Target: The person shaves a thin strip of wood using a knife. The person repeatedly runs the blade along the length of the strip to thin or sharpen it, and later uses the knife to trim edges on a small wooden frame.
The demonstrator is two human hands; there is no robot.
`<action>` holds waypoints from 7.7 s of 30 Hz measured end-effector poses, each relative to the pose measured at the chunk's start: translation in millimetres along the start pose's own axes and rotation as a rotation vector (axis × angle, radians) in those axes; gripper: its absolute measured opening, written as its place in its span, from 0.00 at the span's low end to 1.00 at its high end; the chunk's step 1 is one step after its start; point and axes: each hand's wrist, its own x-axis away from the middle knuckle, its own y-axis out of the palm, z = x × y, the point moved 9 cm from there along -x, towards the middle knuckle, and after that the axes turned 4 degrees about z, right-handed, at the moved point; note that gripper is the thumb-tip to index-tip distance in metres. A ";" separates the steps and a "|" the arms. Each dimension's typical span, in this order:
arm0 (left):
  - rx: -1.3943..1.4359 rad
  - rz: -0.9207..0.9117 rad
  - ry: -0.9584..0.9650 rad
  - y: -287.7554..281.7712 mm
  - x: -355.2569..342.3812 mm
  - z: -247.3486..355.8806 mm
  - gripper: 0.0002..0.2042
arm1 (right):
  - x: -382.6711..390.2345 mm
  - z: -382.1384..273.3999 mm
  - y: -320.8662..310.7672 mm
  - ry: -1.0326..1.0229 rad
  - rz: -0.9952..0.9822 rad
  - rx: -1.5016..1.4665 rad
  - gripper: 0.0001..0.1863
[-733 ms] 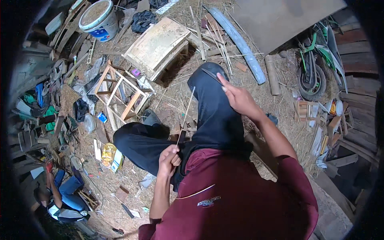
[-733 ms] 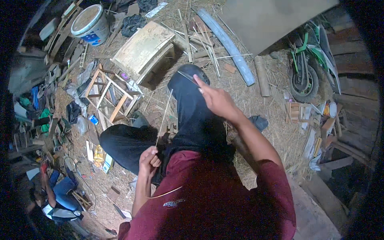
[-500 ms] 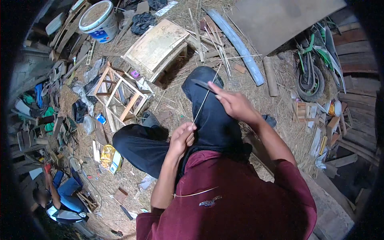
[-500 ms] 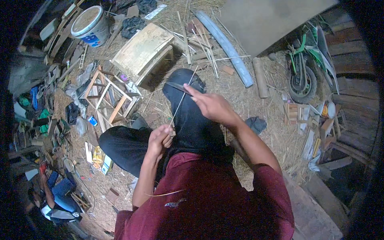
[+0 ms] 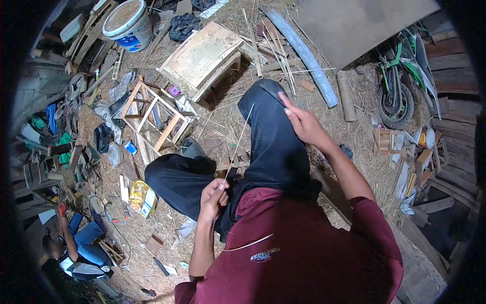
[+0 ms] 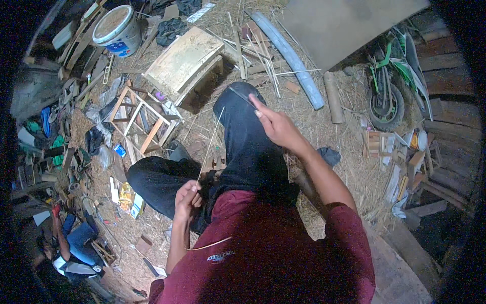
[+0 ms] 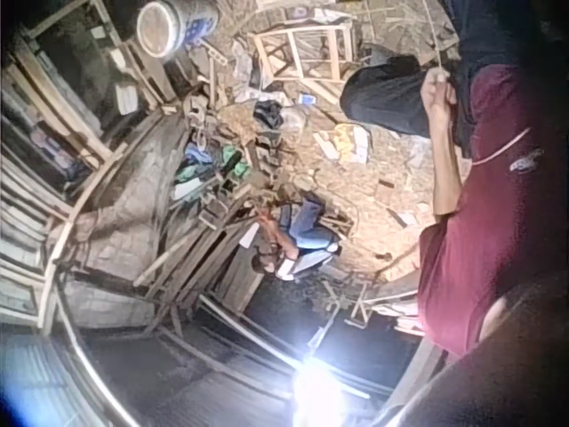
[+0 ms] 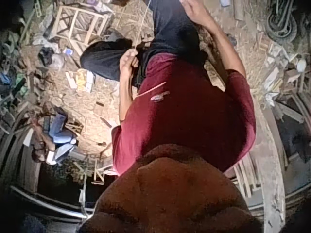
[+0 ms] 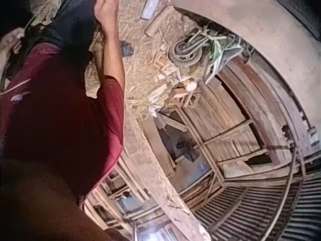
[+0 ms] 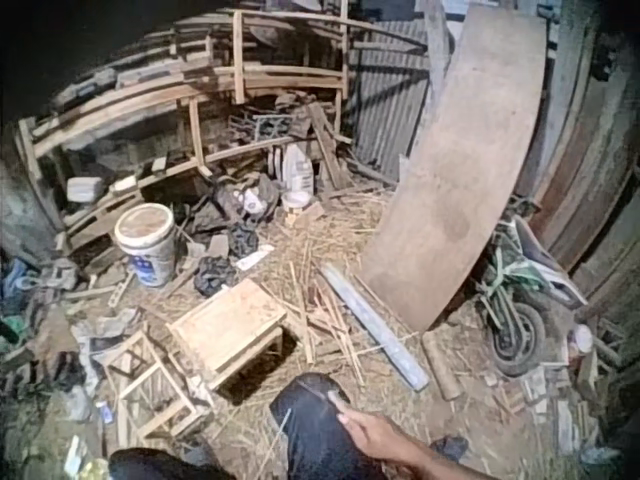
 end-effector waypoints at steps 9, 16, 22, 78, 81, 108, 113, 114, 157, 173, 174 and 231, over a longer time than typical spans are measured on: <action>-0.931 0.202 0.546 96.2 -56.5 62.6 0.06 | 10.2 -22.9 26.2 0.132 -0.279 0.163 0.29; -0.988 0.247 0.614 50.5 -23.3 38.9 0.03 | 8.4 2.6 12.5 0.228 -0.269 0.222 0.30; -0.996 0.419 0.419 -5.6 11.1 28.8 0.03 | 6.9 3.3 10.1 0.240 -0.200 0.133 0.28; -0.296 0.077 0.148 50.9 -37.7 0.7 0.08 | 23.6 8.1 21.9 0.144 -0.198 0.152 0.30; -0.285 0.088 0.104 19.1 0.0 -2.9 0.08 | 25.2 11.5 17.0 0.185 -0.171 0.115 0.29; -0.436 0.531 0.709 -13.0 -25.1 153.3 0.07 | -161.1 -128.3 169.7 0.362 -0.263 -1.091 0.09; -0.340 0.465 0.720 -25.1 -37.8 211.0 0.06 | -188.1 -155.4 177.8 0.296 -0.340 -1.078 0.11; -0.266 0.414 0.707 -29.2 -44.5 218.5 0.06 | -195.0 -164.7 181.6 0.278 -0.359 -1.076 0.11; 0.033 0.641 0.423 -218.6 -130.9 234.0 0.11 | -186.4 -83.1 313.6 0.506 -0.669 -0.528 0.09; -1.711 1.047 0.573 -349.9 -250.0 186.4 0.22 | -177.5 -79.4 333.3 0.086 -0.793 0.014 0.11; -1.579 0.875 0.291 -372.4 -269.4 175.2 0.18 | -178.8 -82.5 331.1 0.088 -0.787 0.035 0.11; -0.376 0.774 0.735 -219.9 -81.6 302.5 0.12 | -183.5 -178.5 123.3 -0.005 -0.063 -0.293 0.04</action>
